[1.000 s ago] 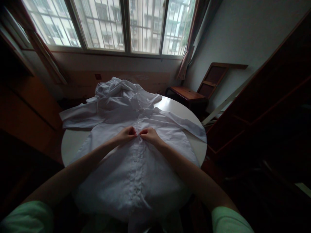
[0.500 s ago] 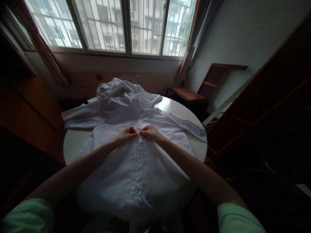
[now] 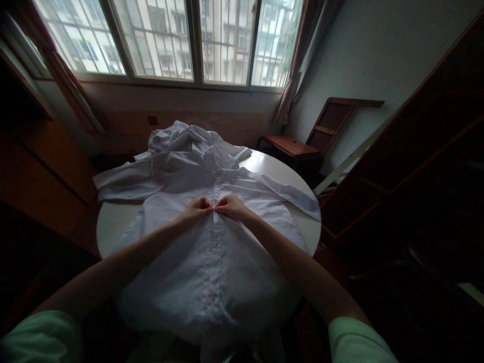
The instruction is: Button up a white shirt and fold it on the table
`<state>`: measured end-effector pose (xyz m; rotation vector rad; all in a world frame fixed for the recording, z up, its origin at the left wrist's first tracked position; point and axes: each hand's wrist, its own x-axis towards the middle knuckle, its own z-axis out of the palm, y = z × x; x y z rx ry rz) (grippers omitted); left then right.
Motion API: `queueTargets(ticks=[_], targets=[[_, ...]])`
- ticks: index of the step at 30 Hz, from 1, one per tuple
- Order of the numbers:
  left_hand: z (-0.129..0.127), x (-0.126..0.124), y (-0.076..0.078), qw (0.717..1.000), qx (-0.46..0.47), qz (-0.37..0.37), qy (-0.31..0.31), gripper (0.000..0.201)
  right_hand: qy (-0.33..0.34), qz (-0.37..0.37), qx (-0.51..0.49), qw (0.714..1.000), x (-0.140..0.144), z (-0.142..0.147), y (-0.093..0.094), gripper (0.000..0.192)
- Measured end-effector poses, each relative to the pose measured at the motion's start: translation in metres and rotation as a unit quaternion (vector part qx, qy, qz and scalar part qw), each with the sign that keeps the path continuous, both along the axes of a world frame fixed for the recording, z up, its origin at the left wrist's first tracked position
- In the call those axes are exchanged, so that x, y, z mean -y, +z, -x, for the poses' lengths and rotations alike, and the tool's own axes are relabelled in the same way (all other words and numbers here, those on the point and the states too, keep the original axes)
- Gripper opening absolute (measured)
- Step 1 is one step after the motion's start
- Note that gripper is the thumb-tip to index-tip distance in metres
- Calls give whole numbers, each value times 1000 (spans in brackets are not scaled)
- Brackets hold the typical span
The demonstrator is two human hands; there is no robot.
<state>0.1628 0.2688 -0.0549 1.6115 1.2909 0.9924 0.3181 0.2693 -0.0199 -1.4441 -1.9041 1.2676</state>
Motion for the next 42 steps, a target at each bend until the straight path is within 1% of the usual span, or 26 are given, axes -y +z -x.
queueTargets(ticks=[4,8,11,14,16,18,21,23,28,33,38,42], targets=[[0,-2,-2,1000,-19,-11,5,15,13,-60,81,995,0,3,2,12],[0,-2,-3,1000,-12,-14,2,15,20,-130,162,978,-3,5,-1,12],[0,-3,-5,1000,-6,-18,2,15,20,-166,181,969,-2,6,-4,12],[0,-4,-6,1000,-16,-26,-8,14,4,-173,180,968,0,7,-9,13],[2,-6,-6,998,-30,-43,-29,11,1,-171,172,970,2,6,-12,12],[5,-7,-6,994,-51,-70,-72,7,4,-168,164,972,2,6,-12,12],[11,-7,-4,980,-86,-112,-138,7,11,-159,161,974,2,5,-11,10],[12,-6,-3,976,-101,-121,-151,6,19,-156,155,975,3,5,-10,9],[10,-4,-1,977,-132,-115,-125,4,22,-176,128,976,3,1,-15,11],[9,-3,1,967,-182,-127,-124,8,20,-196,102,975,3,-1,-22,14],[9,0,6,977,-170,-87,-94,8,15,-199,96,975,5,-1,-19,15],[8,-2,4,985,-143,-58,-71,9,-2,-221,97,970,5,-1,-21,14]])
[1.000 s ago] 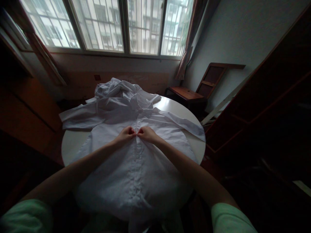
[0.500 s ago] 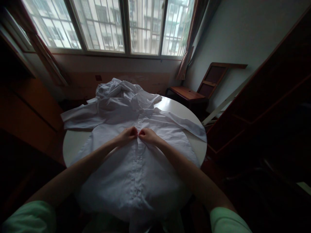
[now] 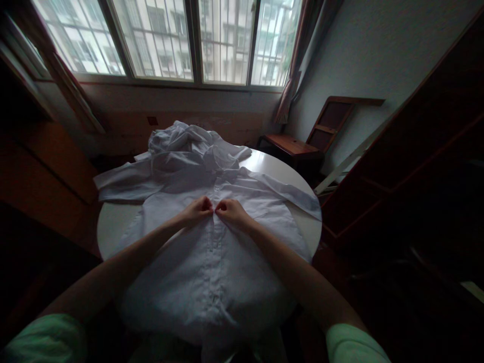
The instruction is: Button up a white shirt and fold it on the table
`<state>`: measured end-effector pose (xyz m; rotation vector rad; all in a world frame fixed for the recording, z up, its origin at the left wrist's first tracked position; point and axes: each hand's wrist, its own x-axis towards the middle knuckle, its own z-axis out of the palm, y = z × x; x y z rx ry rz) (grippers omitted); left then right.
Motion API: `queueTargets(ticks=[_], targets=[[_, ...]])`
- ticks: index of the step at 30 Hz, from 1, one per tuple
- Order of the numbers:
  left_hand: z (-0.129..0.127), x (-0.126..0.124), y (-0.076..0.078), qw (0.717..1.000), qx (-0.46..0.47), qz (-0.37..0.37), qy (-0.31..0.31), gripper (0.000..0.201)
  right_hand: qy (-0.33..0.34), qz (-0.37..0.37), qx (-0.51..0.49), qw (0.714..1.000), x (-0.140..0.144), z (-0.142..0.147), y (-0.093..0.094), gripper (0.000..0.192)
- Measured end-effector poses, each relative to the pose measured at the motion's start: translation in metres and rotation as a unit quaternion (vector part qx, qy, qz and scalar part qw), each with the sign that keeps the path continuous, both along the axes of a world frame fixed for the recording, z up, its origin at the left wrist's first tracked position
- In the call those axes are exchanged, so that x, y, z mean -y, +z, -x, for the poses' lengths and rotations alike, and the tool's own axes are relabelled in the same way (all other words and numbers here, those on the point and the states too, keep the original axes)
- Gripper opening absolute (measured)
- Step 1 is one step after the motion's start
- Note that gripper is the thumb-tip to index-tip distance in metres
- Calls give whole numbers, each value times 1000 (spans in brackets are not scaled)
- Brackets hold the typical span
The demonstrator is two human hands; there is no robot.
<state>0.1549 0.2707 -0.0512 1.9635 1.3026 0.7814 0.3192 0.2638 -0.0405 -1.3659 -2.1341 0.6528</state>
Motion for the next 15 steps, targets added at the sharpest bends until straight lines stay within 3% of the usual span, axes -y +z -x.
queueTargets(ticks=[6,15], targets=[[-1,-2,-5,999,26,10,27,10,-18,-12,-15,1000,0,0,-2,13],[-5,11,4,999,4,-27,36,7,-32,-7,-8,999,0,3,-4,13]])
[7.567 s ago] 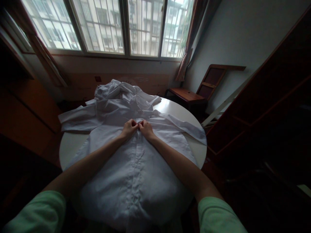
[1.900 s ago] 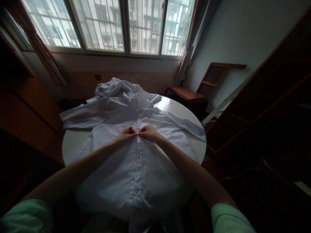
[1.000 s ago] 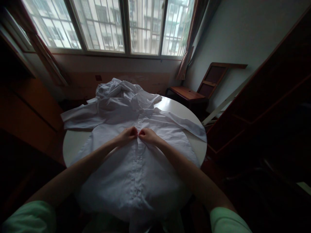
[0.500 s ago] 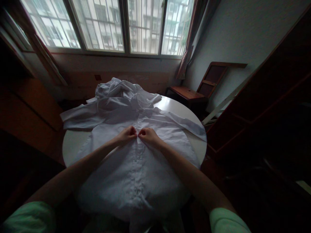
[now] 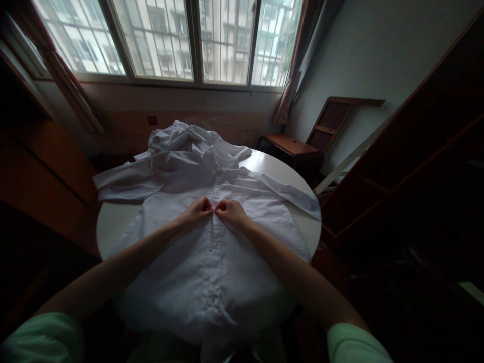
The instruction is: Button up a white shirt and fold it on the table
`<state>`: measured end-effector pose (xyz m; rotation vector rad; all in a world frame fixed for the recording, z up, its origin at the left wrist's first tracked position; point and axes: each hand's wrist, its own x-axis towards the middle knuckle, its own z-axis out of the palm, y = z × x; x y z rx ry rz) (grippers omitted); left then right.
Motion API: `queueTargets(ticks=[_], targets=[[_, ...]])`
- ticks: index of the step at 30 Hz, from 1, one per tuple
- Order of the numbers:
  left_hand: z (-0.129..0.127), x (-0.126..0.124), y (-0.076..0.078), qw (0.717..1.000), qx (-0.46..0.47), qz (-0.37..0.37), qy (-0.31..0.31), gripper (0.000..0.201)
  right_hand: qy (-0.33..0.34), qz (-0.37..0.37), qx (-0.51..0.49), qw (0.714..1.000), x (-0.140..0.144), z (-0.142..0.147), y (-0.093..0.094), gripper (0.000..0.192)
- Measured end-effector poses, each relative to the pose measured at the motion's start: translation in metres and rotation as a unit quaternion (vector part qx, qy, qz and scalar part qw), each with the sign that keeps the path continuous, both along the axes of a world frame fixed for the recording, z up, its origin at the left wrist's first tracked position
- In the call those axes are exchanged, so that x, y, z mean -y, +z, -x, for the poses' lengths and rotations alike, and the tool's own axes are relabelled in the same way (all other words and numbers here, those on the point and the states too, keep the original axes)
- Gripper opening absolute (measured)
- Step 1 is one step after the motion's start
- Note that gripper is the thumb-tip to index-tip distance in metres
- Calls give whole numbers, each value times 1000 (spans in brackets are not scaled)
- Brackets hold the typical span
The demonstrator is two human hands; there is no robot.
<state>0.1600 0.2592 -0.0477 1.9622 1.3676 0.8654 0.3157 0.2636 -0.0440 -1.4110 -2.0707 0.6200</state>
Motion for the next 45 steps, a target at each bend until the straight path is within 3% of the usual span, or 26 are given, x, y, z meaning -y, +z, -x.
queueTargets(ticks=[14,19,24,31,36,45], targets=[[2,-7,-7,999,-7,-35,-10,4,57,-14,122,991,-2,1,8,11],[8,-16,-5,995,-16,-28,-98,2,59,-5,139,988,-2,0,9,12],[10,-12,2,978,-59,-108,-170,9,79,12,126,989,-4,-2,9,13],[16,-11,8,941,-163,-195,-221,15,86,23,93,992,-8,-3,5,13],[17,-10,14,907,-251,-258,-219,15,81,17,93,992,-9,-3,3,14],[17,-9,16,896,-297,-257,-208,16,70,21,95,993,-7,-2,4,13]])
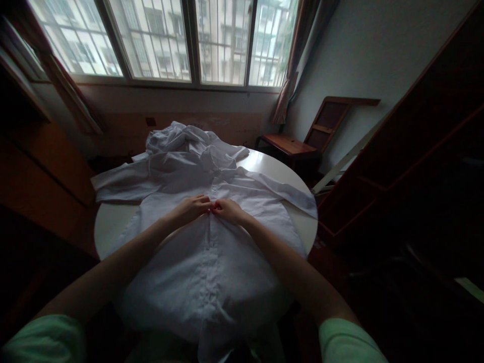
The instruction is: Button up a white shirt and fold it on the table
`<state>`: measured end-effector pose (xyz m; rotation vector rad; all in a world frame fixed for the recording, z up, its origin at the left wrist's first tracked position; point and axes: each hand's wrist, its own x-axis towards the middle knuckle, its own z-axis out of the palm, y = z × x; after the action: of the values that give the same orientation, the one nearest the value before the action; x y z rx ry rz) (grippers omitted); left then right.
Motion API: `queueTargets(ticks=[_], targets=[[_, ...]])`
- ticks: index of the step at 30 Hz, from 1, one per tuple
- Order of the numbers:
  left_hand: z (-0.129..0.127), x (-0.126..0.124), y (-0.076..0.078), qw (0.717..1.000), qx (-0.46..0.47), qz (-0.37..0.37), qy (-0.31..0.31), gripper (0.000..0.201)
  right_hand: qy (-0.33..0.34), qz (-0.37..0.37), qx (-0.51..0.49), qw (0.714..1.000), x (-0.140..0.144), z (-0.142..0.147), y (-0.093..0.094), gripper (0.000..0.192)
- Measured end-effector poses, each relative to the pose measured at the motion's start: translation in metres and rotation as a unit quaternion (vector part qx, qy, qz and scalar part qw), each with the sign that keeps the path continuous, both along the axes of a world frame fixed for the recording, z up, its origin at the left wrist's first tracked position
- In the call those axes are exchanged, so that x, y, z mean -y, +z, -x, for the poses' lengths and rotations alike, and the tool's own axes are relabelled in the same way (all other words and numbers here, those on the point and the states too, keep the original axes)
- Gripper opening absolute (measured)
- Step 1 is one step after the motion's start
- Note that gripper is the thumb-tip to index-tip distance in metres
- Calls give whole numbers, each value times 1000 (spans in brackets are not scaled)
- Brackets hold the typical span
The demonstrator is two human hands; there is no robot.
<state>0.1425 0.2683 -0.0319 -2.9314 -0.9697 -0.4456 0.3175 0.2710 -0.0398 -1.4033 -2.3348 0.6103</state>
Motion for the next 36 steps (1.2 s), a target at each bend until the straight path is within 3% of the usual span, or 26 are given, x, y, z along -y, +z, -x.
queueTargets(ticks=[12,25,36], targets=[[2,-5,-8,999,29,-7,-14,13,3,-1,-7,1000,-2,0,-2,13],[1,-7,-7,997,63,26,-38,16,3,2,9,1000,0,0,1,13],[0,-4,-6,998,58,32,-20,17,3,14,4,1000,4,0,7,12]])
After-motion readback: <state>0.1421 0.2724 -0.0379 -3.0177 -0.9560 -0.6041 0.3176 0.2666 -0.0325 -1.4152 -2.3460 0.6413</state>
